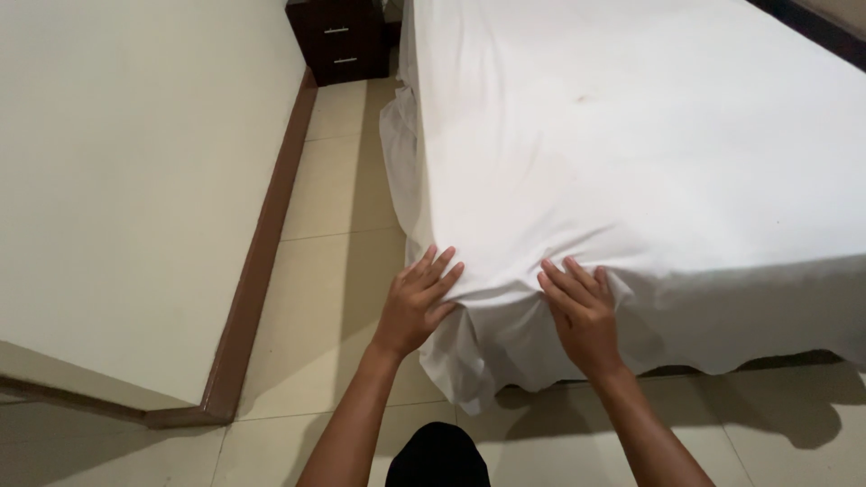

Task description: The person spreads a white fitted sheet over a mattress, tucking the corners and smoothing the surface by hand. They move around the bed to adjust the sheet on all sides, ensuring it is evenly placed.

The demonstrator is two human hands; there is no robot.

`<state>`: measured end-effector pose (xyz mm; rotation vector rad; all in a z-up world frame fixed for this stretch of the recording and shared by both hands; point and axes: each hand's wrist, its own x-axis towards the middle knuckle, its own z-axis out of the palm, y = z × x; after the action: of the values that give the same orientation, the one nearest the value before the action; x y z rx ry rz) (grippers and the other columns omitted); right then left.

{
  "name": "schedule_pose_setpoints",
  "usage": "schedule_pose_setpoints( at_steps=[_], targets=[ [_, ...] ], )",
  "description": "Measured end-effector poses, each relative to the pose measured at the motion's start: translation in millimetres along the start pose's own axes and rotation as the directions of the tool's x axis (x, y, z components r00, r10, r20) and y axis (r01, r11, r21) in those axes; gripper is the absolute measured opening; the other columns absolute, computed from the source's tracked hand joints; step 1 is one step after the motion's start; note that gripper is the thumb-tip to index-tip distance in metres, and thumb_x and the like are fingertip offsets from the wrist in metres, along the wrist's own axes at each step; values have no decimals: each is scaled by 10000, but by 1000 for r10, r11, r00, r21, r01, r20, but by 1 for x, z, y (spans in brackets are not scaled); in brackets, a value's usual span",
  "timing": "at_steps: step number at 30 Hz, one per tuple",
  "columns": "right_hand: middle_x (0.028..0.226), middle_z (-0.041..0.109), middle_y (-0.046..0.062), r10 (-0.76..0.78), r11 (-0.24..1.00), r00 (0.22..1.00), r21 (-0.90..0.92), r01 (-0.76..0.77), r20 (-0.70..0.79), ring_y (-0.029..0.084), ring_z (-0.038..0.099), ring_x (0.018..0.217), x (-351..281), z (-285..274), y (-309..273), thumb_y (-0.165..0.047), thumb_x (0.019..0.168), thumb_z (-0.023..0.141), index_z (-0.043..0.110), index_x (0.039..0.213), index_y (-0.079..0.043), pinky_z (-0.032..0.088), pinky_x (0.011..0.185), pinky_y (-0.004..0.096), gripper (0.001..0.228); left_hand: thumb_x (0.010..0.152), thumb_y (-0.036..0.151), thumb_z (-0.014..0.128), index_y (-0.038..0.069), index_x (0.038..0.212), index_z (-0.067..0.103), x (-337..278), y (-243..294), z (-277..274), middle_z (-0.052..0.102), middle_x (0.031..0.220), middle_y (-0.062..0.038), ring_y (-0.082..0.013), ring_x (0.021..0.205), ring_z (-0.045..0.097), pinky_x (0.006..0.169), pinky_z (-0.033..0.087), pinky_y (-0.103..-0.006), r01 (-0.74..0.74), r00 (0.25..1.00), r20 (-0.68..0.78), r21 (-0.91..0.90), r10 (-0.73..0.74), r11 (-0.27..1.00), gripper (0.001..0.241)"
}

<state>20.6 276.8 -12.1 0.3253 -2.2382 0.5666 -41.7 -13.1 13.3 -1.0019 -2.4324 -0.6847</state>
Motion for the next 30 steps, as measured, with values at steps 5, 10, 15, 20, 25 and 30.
schedule_pose_setpoints(
  at_steps=[5, 10, 15, 20, 25, 30],
  targets=[
    [1395, 682, -7, 13, 997, 1000, 71, -13, 0, 265, 554, 1414, 4, -5, -4, -104, 995, 667, 734, 1262, -165, 308, 1248, 518, 282, 957, 194, 705, 225, 1438, 633, 2, 3, 1, 527, 1582, 12, -254, 1496, 445, 1132, 393, -440, 34, 998, -43, -2, -34, 999, 487],
    [1388, 688, 10, 23, 994, 1000, 104, -24, 16, 278, 551, 1422, 4, -14, -9, -95, 998, 649, 725, 1241, -148, 319, 1230, 535, 260, 990, 223, 676, 213, 1378, 678, -3, 15, -1, 597, 1507, 22, -233, 1478, 472, 1108, 402, -442, 93, 993, -71, -60, -97, 994, 388],
    [1354, 705, 23, 26, 993, 1000, 117, -26, 4, 289, 564, 1410, 0, -18, -12, -112, 1006, 651, 723, 1183, -124, 343, 1217, 552, 191, 986, 184, 666, 177, 1299, 726, -8, 25, -8, 687, 1394, 12, -232, 1439, 523, 1039, 428, -419, 103, 986, -122, -89, -113, 991, 318],
    [1340, 711, 34, -18, 994, 999, 110, 14, 31, 266, 580, 1391, -12, -18, -8, -104, 1008, 635, 710, 1194, -116, 349, 1215, 558, 201, 984, 125, 658, 171, 1287, 734, -19, 26, -1, 709, 1368, -7, -231, 1421, 555, 1022, 442, -417, 97, 983, -145, -122, -114, 988, 315],
    [1352, 708, 29, 22, 985, 998, 167, -31, 59, 254, 560, 1411, -10, -24, -11, -104, 1000, 620, 702, 1204, -122, 354, 1206, 541, 221, 973, 123, 664, 169, 1303, 733, -17, 30, 1, 703, 1381, -16, -227, 1426, 540, 1026, 452, -435, 118, 984, -123, -94, -129, 989, 341],
    [1497, 569, 109, -73, 992, 948, 124, 35, 309, 380, 417, 1452, -8, -34, -7, -19, 937, 589, 640, 1372, -67, 299, 1158, 556, 441, 899, 296, 783, 94, 1403, 631, -3, 69, -5, 583, 1502, -78, -268, 1479, 456, 1141, 389, -459, -47, 988, -143, 89, 60, 995, 564]
  ],
)
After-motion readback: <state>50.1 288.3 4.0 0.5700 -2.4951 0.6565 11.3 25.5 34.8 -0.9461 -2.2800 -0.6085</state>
